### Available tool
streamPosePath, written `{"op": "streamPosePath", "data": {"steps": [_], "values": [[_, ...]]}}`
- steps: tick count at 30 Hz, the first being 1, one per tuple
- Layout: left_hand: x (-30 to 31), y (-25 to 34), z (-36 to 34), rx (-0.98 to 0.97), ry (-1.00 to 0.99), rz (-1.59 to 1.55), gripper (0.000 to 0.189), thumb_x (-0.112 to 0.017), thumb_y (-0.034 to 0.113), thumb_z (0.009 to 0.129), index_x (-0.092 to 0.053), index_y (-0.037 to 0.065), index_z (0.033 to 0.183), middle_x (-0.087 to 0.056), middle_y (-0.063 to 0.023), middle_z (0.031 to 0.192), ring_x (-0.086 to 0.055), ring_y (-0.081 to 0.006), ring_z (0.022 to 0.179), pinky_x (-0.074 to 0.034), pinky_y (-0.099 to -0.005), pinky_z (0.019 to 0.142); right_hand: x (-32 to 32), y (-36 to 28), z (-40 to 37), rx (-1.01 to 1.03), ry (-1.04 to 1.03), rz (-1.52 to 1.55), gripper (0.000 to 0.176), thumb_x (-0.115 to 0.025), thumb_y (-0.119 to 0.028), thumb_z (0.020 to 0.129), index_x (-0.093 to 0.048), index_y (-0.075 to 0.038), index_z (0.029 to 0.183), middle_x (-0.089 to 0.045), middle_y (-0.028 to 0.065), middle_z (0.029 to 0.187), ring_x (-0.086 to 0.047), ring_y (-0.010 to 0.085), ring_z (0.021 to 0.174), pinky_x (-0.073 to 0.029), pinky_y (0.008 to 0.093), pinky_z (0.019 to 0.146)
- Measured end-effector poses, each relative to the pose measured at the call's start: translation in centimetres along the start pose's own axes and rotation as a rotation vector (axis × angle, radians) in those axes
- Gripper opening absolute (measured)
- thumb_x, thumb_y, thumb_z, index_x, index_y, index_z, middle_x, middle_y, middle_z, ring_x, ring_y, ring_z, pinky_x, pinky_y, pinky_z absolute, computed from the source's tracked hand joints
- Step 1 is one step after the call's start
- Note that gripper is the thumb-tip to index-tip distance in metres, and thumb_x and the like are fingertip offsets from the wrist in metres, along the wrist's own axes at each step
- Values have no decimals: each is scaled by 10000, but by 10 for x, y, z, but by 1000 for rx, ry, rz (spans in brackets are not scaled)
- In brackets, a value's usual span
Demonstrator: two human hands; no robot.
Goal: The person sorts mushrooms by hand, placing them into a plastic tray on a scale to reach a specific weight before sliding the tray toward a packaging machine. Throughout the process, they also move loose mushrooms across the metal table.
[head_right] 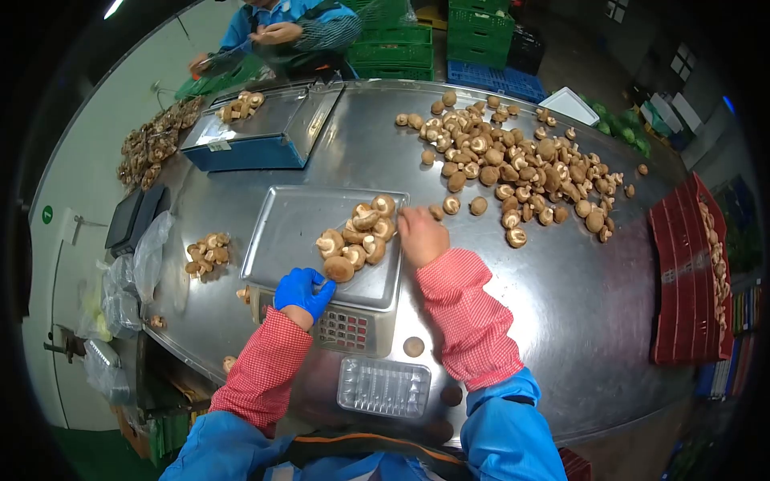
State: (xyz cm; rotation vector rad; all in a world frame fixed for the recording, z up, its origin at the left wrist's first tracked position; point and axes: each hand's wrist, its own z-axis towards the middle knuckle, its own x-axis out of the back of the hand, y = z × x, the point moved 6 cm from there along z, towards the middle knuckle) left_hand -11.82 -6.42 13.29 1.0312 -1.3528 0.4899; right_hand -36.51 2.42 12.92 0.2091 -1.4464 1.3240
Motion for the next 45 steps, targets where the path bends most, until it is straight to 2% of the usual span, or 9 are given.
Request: {"op": "streamPosePath", "data": {"steps": [8,10,16,25,32,33,36,41,45], "values": [[-23,-45,41,138,-91,-206,200,-640,194,769,-573,52,892,-627,-137,760,-640,-282,749,-501,-381,703,23,-42,-65,33,84,-24,275,-566,-175,870,-562,-40,1110,-559,173,934,-576,355,827,-473,429,700],[-20,-47,50,94,-87,-206,181,-625,115,773,-550,45,922,-620,-138,736,-642,-266,736,-514,-371,643,25,-54,-103,122,132,-81,201,-596,-202,857,-590,-33,966,-560,153,828,-581,334,749,-472,423,621],[-39,-59,61,383,-280,-1071,342,-490,-94,803,-449,21,1122,-601,-179,930,-650,-319,859,-605,-377,568,-8,-78,-278,371,-658,-3,167,-598,-199,821,-575,-42,766,-596,106,759,-617,276,729,-510,405,612],[-9,-49,59,410,-376,-1342,481,-557,-86,833,-370,-22,1273,-497,-205,1196,-598,-335,1008,-615,-383,758,-6,-83,-324,478,-684,-242,103,-523,-104,776,-559,-20,825,-541,114,850,-593,257,780,-534,342,604],[11,-74,142,360,-203,-1510,428,-438,-105,827,-425,-20,1246,-548,-197,1134,-606,-328,996,-595,-399,802,-12,-74,-337,450,-668,-241,127,-519,-123,799,-556,-19,861,-530,101,850,-585,245,777,-529,345,592],[13,-81,166,296,-150,-1582,521,-369,-171,791,-361,-9,1285,-500,-244,1195,-607,-388,977,-620,-445,722,-13,-74,-340,451,-665,-257,123,-525,-130,800,-555,-30,865,-534,91,845,-587,235,764,-523,332,578],[39,-92,211,341,77,-1666,482,-387,-165,789,-396,-48,1257,-550,-223,1119,-617,-372,949,-619,-450,722,-9,-77,-335,450,-674,-271,142,-529,-146,815,-557,-34,898,-538,82,838,-591,231,754,-520,323,566],[62,-110,306,113,60,-1426,353,-462,-62,833,-480,-91,1184,-590,-205,1049,-618,-343,933,-601,-436,739,-8,-76,-332,422,-678,-246,170,-540,-157,809,-556,-25,915,-536,83,843,-592,238,762,-526,330,590],[53,-127,349,219,49,-1478,334,-507,69,868,-500,-72,1170,-605,-198,1011,-621,-344,904,-576,-453,755,-18,-61,-347,429,-697,-229,285,-502,-141,809,-549,35,1029,-558,171,989,-609,313,833,-537,378,641]]}}
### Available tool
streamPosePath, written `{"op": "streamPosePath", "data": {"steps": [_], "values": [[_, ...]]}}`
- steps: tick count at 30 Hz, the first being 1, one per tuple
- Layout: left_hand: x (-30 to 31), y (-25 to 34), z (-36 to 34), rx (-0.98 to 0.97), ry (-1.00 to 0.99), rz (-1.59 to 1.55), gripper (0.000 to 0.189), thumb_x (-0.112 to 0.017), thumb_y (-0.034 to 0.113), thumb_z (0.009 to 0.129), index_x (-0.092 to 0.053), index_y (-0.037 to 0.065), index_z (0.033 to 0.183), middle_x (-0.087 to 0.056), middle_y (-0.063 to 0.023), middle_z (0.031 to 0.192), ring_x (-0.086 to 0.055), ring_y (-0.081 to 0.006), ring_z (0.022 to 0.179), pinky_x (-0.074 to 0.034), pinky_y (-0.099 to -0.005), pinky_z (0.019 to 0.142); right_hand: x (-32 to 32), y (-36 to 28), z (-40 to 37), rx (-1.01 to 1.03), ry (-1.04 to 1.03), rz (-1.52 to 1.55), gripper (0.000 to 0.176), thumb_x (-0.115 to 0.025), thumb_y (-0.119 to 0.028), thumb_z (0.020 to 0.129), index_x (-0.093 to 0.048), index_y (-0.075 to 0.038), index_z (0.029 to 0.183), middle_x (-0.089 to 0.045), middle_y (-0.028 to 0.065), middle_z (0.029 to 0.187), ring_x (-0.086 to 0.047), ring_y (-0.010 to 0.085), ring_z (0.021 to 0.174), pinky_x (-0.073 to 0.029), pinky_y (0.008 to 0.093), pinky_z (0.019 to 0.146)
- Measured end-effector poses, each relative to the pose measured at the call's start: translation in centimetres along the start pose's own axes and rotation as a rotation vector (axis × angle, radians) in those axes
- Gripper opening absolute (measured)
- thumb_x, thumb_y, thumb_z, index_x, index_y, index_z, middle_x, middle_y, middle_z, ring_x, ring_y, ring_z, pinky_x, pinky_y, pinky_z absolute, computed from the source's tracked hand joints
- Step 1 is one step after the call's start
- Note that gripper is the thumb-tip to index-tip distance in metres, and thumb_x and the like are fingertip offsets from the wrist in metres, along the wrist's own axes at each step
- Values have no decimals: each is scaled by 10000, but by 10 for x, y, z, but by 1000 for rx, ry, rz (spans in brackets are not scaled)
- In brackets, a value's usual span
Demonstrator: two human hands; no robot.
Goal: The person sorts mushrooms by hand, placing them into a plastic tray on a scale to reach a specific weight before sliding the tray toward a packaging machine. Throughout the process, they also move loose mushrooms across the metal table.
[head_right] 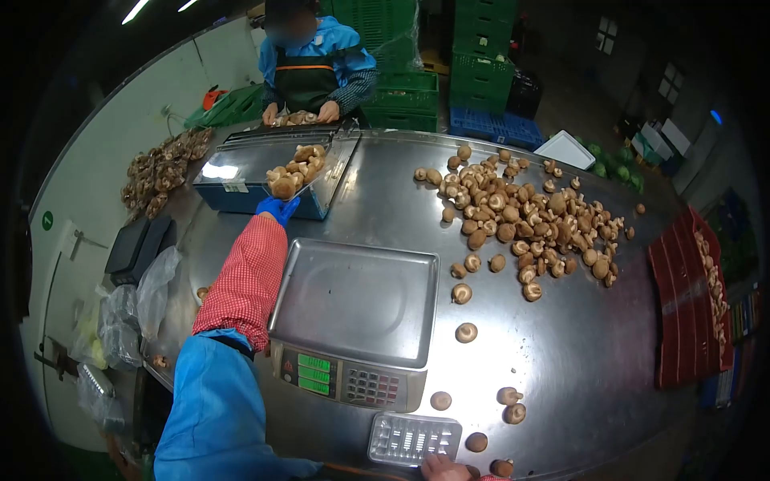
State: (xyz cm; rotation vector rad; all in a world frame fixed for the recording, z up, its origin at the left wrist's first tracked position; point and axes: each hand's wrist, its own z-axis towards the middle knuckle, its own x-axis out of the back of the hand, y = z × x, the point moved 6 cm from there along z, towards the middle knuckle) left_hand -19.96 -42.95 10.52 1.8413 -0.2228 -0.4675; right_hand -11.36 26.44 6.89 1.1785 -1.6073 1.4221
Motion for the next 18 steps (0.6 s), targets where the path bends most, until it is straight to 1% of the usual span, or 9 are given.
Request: {"op": "streamPosePath", "data": {"steps": [1,4,7,10,12,14,15,16,18], "values": [[2,-6,6,74,17,-158,336,-518,102,877,-506,-68,1167,-609,-197,1001,-622,-345,897,-570,-457,759,-6,1,-3,-1,-18,4,345,-485,-137,812,-543,65,1086,-566,215,1067,-617,349,857,-542,401,659],[3,-30,8,211,50,-520,360,-551,200,903,-521,-54,1156,-621,-192,973,-624,-345,875,-552,-470,771,-18,3,-8,45,5,39,388,-445,-123,820,-514,83,1140,-536,240,1118,-617,365,853,-556,403,668],[-9,-44,-29,223,115,-439,361,-583,300,905,-548,7,1112,-645,-135,889,-631,-305,770,-541,-392,687,-8,2,-7,42,46,55,382,-510,-142,800,-531,59,1125,-551,219,1085,-612,353,866,-549,404,678],[-33,-59,-88,246,-247,-305,282,-534,286,935,-581,16,1002,-642,-121,849,-628,-263,731,-534,-371,657,19,-2,7,42,45,-23,157,-531,-142,801,-565,-28,904,-542,84,819,-588,247,794,-521,340,608],[-56,-71,-159,393,-312,-334,307,-511,318,948,-594,27,896,-638,-118,778,-614,-226,644,-521,-343,593,23,2,8,57,72,-23,152,-541,-141,792,-567,-29,890,-539,82,809,-585,245,785,-517,336,602],[-81,-72,-244,484,-724,2,371,-506,372,948,-606,33,834,-634,-123,706,-604,-227,576,-499,-333,529,25,6,7,17,144,39,140,-518,-133,805,-556,-16,872,-519,94,839,-581,241,790,-520,338,557],[-85,-75,-281,490,-721,424,433,-485,420,950,-607,24,825,-634,-143,678,-618,-237,561,-505,-341,500,30,8,5,2,159,28,135,-531,-136,801,-557,-27,875,-522,90,842,-581,234,786,-517,329,579],[-87,-84,-316,556,-767,626,452,-479,428,951,-610,12,835,-647,-152,697,-650,-243,608,-536,-344,522,32,9,3,0,180,52,126,-538,-135,797,-556,-34,870,-522,86,842,-579,230,797,-517,326,612],[-91,-102,-376,744,-1018,919,442,-477,412,954,-609,-2,875,-657,-158,727,-667,-252,628,-563,-345,556,30,9,0,13,205,116,117,-548,-133,788,-554,-41,861,-522,79,845,-573,222,820,-516,321,662]]}}
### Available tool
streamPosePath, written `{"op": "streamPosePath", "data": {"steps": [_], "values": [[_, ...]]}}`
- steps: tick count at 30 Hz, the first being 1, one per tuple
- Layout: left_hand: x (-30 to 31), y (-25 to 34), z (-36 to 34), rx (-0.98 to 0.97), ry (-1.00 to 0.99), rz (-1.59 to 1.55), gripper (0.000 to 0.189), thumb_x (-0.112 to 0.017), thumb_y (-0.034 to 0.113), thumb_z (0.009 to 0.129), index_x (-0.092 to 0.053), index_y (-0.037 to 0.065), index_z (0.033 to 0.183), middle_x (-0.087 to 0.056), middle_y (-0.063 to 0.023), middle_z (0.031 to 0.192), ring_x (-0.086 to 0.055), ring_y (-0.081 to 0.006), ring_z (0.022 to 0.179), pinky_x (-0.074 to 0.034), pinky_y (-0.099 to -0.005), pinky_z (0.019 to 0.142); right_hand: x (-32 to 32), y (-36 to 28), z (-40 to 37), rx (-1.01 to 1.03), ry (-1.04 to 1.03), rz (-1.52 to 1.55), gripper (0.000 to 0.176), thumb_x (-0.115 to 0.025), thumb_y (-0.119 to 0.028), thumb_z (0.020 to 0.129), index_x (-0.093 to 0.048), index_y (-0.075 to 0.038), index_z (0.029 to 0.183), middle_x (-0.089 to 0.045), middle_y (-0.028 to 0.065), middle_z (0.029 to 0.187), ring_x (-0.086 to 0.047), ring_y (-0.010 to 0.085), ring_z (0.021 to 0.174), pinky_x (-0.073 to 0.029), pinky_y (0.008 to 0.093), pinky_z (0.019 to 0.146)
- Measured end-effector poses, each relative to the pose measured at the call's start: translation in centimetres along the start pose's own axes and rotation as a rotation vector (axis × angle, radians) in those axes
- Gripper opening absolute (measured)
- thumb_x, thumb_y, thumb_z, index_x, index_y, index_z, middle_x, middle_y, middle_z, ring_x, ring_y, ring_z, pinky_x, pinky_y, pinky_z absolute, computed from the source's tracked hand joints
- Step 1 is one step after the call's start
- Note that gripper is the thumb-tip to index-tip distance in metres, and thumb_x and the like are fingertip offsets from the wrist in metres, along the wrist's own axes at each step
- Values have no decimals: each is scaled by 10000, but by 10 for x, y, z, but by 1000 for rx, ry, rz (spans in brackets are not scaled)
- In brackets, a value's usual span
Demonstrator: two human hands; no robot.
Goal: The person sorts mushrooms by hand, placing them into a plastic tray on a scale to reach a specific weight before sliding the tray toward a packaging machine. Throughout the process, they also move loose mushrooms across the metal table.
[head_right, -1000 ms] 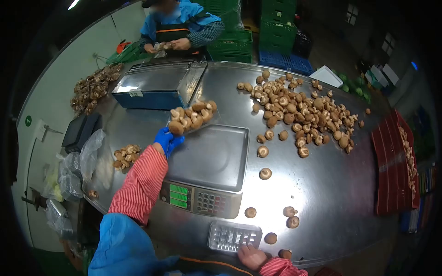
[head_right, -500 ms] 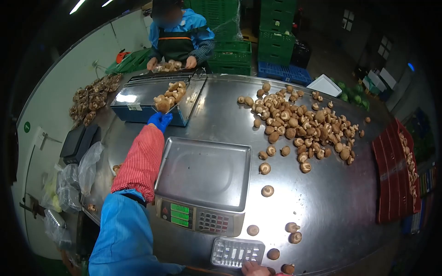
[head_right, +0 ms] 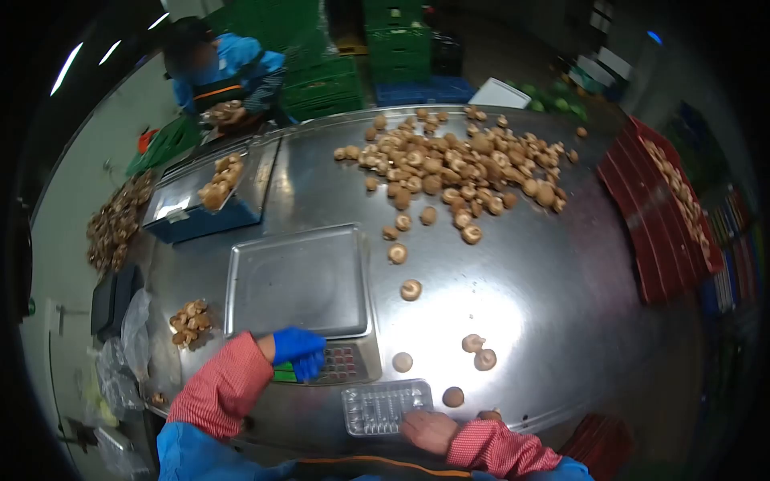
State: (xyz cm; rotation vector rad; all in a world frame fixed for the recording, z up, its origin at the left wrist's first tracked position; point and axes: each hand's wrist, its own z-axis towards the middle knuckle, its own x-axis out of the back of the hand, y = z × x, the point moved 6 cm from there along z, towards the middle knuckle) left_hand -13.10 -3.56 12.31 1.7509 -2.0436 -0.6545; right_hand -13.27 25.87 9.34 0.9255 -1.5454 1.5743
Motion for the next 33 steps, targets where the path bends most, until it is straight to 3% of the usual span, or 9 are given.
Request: {"op": "streamPosePath", "data": {"steps": [5,8,17,20,23,26,30,32,33], "values": [[-42,-27,20,-46,-54,-158,416,-496,403,946,-604,1,951,-673,-171,802,-678,-262,674,-572,-357,588,-14,0,-5,43,-9,15,120,-557,-130,761,-553,-37,835,-523,72,873,-557,216,875,-507,321,737],[-44,-34,26,-100,-11,-319,402,-509,406,939,-608,17,956,-676,-166,816,-677,-260,679,-572,-353,610,-23,1,-10,27,-16,8,126,-558,-124,746,-568,-30,831,-522,75,887,-552,220,873,-510,315,729],[-62,-57,31,-157,89,-315,381,-514,400,942,-584,32,1011,-677,-145,821,-675,-240,699,-570,-355,649,-23,-5,-6,-8,2,-25,132,-578,-113,718,-598,3,778,-533,88,821,-566,244,805,-544,346,627],[-63,-71,33,-200,100,-322,388,-516,403,941,-590,28,1011,-675,-142,812,-673,-240,699,-569,-359,657,-25,-5,-6,-51,-53,-76,129,-553,-112,741,-570,-10,818,-516,84,855,-557,229,825,-539,312,619],[-67,-77,29,-118,70,-175,410,-475,416,953,-593,30,1027,-679,-139,817,-677,-255,725,-569,-349,666,-11,-8,-5,49,58,-115,113,-556,-109,734,-560,-18,801,-516,84,826,-562,227,788,-516,303,592],[-84,-68,12,378,95,187,428,-452,415,960,-580,29,1092,-672,-130,780,-674,-254,715,-568,-342,648,7,-6,-5,64,94,-12,120,-559,-99,723,-570,-25,816,-529,86,805,-563,228,784,-503,309,601],[-112,-61,16,194,-30,-276,386,-486,345,957,-557,34,1174,-663,-121,841,-667,-233,724,-569,-335,632,71,-11,-11,-29,255,-43,85,-566,-109,757,-537,-43,801,-490,76,771,-537,233,745,-481,335,645],[-117,-48,45,-31,-74,-370,359,-500,296,956,-545,42,1205,-657,-119,908,-665,-218,769,-569,-327,648,77,-6,-9,-53,166,10,154,-615,-156,752,-532,-39,807,-488,79,782,-530,247,751,-461,352,667],[-119,-40,52,-12,-67,-276,351,-503,281,957,-542,43,1212,-651,-118,943,-660,-211,799,-566,-322,668,82,0,-7,-68,125,34,190,-640,-180,750,-530,-37,809,-487,80,787,-526,254,754,-451,361,679]]}}
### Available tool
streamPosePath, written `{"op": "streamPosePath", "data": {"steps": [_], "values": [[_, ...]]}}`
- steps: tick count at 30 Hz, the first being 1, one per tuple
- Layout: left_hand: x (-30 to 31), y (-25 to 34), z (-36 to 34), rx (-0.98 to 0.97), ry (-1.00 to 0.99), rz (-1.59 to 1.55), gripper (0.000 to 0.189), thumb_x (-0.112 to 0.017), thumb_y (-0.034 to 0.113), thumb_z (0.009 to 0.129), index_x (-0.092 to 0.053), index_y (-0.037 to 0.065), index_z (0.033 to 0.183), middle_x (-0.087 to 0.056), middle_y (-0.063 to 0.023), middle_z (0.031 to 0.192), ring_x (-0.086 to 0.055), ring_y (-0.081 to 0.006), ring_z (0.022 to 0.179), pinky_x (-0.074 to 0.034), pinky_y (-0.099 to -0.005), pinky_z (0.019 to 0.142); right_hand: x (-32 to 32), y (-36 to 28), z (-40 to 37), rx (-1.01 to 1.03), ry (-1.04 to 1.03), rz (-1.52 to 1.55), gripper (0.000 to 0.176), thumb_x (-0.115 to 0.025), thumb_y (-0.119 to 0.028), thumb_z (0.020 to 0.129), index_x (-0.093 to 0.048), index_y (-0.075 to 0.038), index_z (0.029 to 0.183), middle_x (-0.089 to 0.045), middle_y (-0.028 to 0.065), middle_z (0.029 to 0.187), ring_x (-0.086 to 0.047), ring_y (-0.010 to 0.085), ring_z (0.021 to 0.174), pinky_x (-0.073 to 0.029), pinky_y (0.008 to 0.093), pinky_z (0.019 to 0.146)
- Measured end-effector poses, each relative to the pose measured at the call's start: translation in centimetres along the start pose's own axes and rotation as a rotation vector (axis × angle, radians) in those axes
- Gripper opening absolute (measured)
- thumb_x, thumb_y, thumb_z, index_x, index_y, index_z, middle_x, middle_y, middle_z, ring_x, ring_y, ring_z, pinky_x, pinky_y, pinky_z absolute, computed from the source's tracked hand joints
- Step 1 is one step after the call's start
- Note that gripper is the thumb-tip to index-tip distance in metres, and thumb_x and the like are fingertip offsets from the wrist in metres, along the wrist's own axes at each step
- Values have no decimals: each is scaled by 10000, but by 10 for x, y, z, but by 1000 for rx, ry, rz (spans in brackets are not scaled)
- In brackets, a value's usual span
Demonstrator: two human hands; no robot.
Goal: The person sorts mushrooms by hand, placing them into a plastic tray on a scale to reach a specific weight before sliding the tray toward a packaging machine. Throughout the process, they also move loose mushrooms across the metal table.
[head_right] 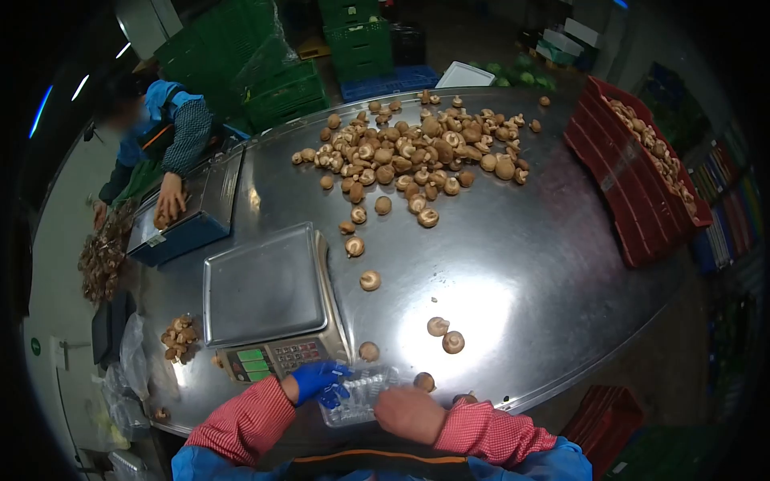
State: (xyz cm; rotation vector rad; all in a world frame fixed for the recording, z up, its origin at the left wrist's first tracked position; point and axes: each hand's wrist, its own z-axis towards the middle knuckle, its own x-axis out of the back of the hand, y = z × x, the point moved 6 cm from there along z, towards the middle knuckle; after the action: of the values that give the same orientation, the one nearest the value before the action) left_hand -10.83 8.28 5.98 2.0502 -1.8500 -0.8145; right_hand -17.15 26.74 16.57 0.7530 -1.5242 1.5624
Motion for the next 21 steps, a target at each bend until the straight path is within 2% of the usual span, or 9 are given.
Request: {"op": "streamPosePath", "data": {"steps": [2,4,7,9,11,14,17,20,21], "values": [[-18,51,8,35,19,189,339,-508,250,958,-534,45,1227,-638,-116,1012,-650,-197,860,-561,-311,710,47,31,6,-187,173,-46,357,-729,-273,700,-550,-33,894,-499,87,805,-521,267,767,-424,371,708],[-43,91,28,-132,-94,200,342,-515,262,957,-537,49,1224,-637,-111,1020,-636,-184,893,-549,-298,733,90,66,-3,-413,434,-214,668,-803,-374,626,-525,-8,1111,-567,135,845,-556,295,779,-454,389,736],[-67,176,64,-370,-199,545,404,-549,334,940,-541,52,1229,-643,-69,1042,-613,-134,925,-502,-284,822,54,159,-27,-661,370,600,432,-700,-220,803,-548,-13,1150,-597,59,792,-565,142,678,-469,277,625],[-50,248,108,-701,147,852,435,-595,331,907,-541,63,1246,-633,-70,1110,-585,-157,1030,-463,-297,913,40,188,-37,-774,473,1177,199,-590,-87,884,-585,4,1061,-566,-4,686,-522,56,609,-437,200,555],[-11,316,157,-901,501,804,506,-663,237,860,-487,68,1303,-580,-129,1224,-558,-218,1118,-449,-324,943,46,208,-55,-822,572,1107,173,-584,-75,883,-591,4,1037,-574,4,697,-520,61,605,-436,198,559],[36,390,212,-931,851,967,706,-661,235,836,-295,125,1430,-468,-170,1349,-471,-347,1225,-401,-392,1017,41,232,-84,-932,643,1027,166,-572,-62,886,-594,4,1037,-611,18,777,-527,59,647,-441,191,601],[55,427,255,-764,885,1021,713,-643,190,827,-283,137,1440,-398,-160,1411,-447,-349,1246,-409,-416,1010,23,248,-110,-988,671,1005,174,-575,-58,886,-596,8,1046,-620,20,824,-533,55,691,-446,194,630],[55,445,279,-485,978,1327,699,-649,174,814,-310,164,1425,-450,-152,1358,-482,-346,1207,-438,-432,976,6,257,-128,-992,681,1044,175,-583,-58,888,-596,13,1048,-620,17,840,-535,54,715,-448,199,639],[49,443,273,-458,1071,1345,595,-691,200,785,-449,155,1326,-562,-158,1192,-554,-316,1109,-452,-418,955,-1,260,-133,-983,705,1071,172,-586,-57,888,-596,14,1044,-620,15,837,-535,53,713,-447,198,637]]}}
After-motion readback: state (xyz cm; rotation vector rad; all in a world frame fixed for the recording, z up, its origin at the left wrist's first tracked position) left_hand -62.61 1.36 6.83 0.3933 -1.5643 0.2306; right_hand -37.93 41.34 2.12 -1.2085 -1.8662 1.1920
